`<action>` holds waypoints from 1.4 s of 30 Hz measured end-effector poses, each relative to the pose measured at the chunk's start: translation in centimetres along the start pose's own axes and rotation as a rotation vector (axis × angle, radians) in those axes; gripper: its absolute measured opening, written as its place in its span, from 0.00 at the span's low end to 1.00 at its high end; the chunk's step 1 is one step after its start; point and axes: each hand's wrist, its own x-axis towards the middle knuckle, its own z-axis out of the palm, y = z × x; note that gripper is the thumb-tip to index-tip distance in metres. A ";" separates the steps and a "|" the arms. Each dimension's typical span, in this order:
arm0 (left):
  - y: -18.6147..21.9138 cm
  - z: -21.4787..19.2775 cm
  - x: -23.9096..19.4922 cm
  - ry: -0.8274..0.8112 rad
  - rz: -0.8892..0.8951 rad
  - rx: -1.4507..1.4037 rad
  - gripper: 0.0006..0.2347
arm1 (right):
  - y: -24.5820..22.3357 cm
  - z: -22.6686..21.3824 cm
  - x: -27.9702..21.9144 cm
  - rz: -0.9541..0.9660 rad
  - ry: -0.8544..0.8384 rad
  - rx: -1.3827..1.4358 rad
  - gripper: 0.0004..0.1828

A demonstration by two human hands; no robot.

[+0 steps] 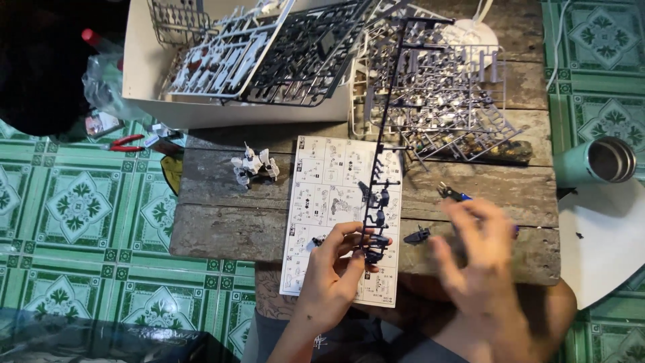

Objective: Cutting plastic model components from a runner using nippers and assembling them according to instructions.

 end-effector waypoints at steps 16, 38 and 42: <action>1.4 1.3 -0.5 0.123 0.207 0.244 0.21 | -7.0 2.0 1.0 0.116 -0.038 0.737 0.03; 1.9 0.8 -1.3 0.052 0.001 0.249 0.22 | -6.8 3.8 -1.0 0.333 0.002 0.979 0.03; 0.6 1.3 -1.5 0.135 0.171 0.368 0.25 | -8.7 2.4 -0.2 0.165 0.071 0.684 0.05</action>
